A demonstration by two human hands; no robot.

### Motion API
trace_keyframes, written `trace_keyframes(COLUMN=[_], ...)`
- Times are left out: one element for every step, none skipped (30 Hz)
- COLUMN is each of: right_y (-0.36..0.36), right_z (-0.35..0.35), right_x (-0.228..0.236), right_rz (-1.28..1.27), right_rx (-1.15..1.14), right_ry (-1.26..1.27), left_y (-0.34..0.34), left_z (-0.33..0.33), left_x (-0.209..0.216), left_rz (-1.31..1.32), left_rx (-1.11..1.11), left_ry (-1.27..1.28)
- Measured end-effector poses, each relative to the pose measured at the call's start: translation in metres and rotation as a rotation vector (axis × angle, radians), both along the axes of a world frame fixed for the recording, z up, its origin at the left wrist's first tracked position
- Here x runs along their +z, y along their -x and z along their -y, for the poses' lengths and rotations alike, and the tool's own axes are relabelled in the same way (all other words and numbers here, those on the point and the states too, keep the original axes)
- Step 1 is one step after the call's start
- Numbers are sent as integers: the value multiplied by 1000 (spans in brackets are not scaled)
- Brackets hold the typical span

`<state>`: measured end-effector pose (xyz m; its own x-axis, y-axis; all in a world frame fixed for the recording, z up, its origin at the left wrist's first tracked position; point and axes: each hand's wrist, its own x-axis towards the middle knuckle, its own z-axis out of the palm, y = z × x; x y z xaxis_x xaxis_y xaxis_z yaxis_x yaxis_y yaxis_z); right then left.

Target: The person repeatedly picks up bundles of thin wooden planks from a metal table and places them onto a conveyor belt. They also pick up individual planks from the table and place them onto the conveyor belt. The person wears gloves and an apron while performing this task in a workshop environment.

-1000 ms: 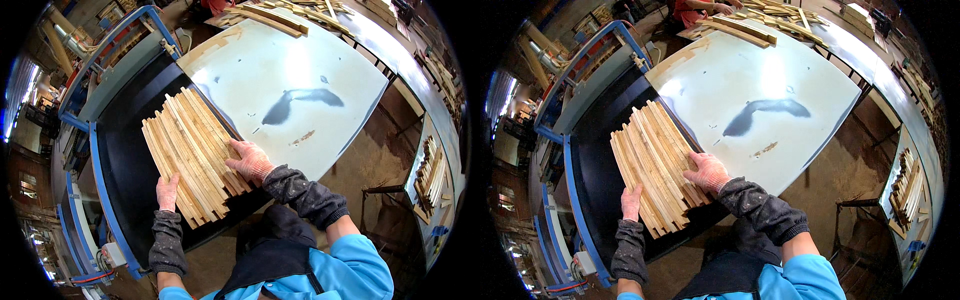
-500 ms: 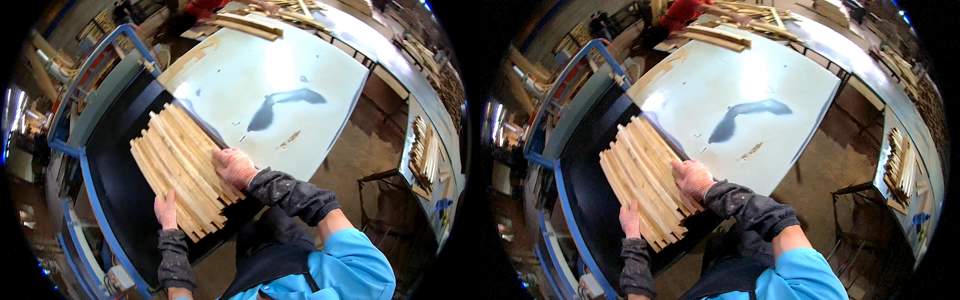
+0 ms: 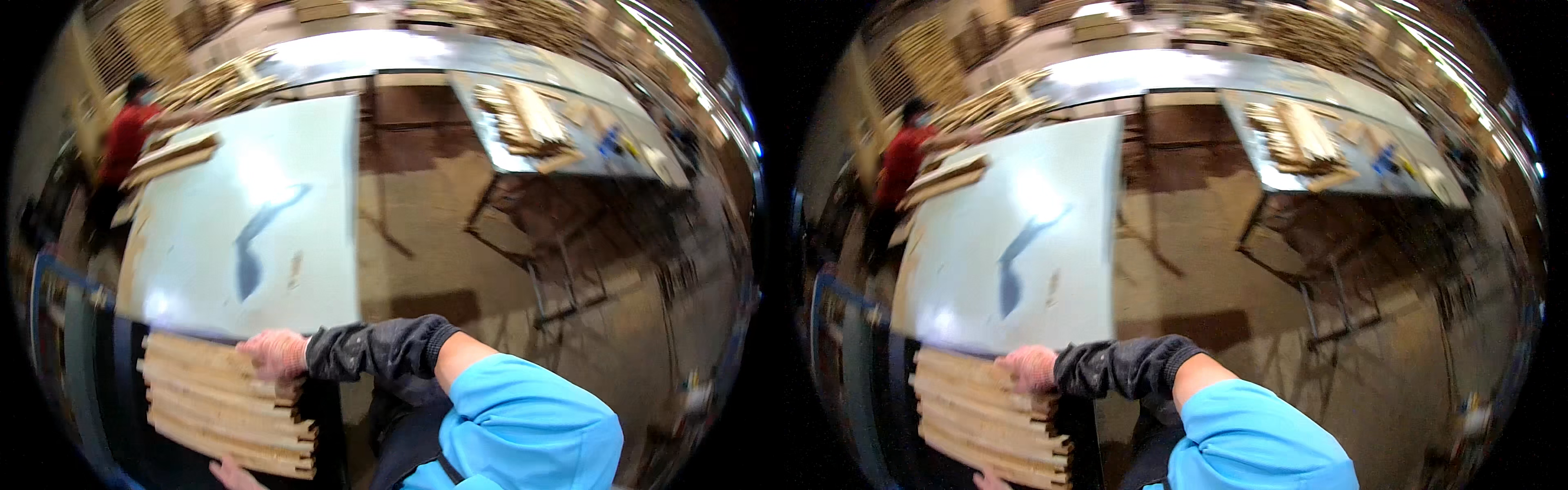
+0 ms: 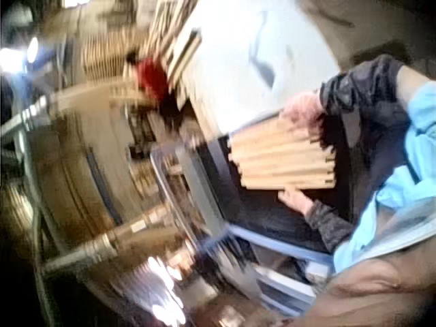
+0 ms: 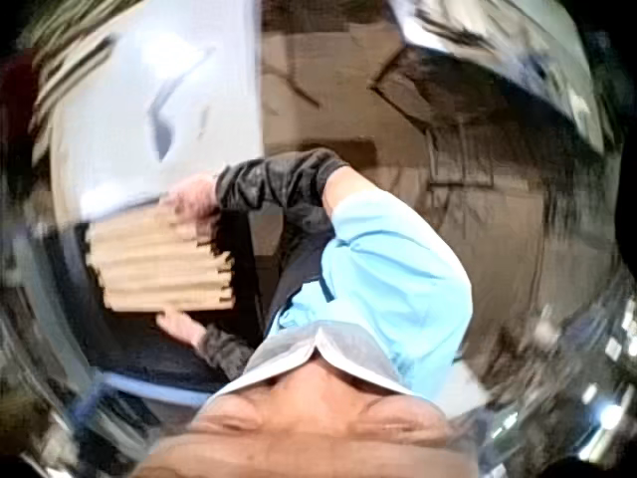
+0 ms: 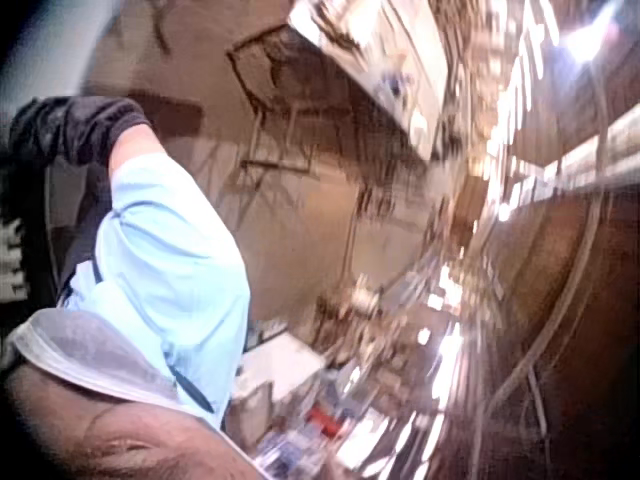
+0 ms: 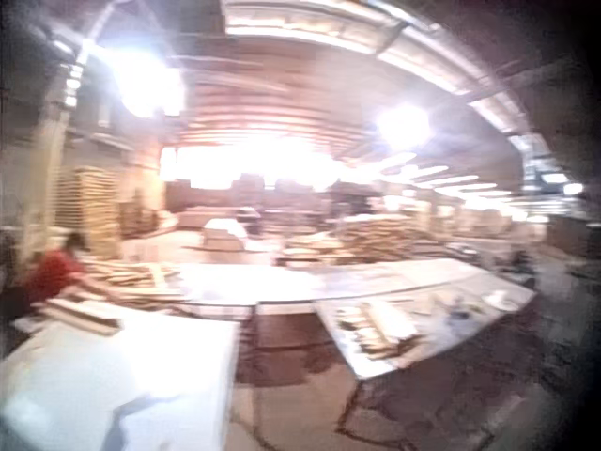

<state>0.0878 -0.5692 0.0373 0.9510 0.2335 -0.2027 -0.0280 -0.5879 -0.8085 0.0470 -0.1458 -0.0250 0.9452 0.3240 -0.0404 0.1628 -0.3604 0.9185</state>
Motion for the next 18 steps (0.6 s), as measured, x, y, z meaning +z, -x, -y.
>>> trace_keyframes(right_y=[20, 37, 56, 78, 93, 116, 133, 150, 166, 187, 203, 214, 236, 259, 271, 290, 313, 335], right_z=[8, 14, 34, 63, 77, 100, 123, 144, 163, 185, 206, 225, 250, 272, 290, 310, 330, 348], right_x=[-18, -33, -32, -37, -36, -37, -42, -49, -57, -46, -75, -104, -97, -81, -121, -137, -147, -159], right_rz=[73, 159, 124, 130, 91, 59, -12, -86, -61, -163, -71, 15, -65, -139, -44, -69, -99, -128], right_rx=[-94, -168, -184, -266, -331, -378, -428, -474, -537, -585, -652, -719, -746, -777, -837, -893, -951, -1009], right_ry=[-53, -110, -201, -208, -315, -428, -485, -543, -539, -666, -553, -436, -462, -472, -363, -356, -350, -345], left_y=[-2, -7, -22, -6, -15, -12, -9, -10, -13, -16, -21, -29, -30, -34, -38, -46, -47, -46], left_z=[-1, -28, -55, 39, 56, 77, 107, 134, 161, 186, 217, 248, 279, 306, 332, 357, 391, 424], left_x=[15, -5, -28, 37, 50, 60, 74, 81, 84, 88, 91, 91, 87, 82, 73, 60, 47, 32], left_rz=[72, 253, 343, 182, 226, 275, 328, 349, 352, 357, 357, 342, 333, 321, 305, 269, 224, 188], left_rx=[30, 90, 161, 192, 127, 77, -97, -174, -233, -289, -363, -439, -500, -561, -625, -707, -780, -838], left_ry=[-354, -412, -220, -102, -71, -41, 63, 77, 79, 84, 90, 90, 94, 119, 141, 144, 142, 146])
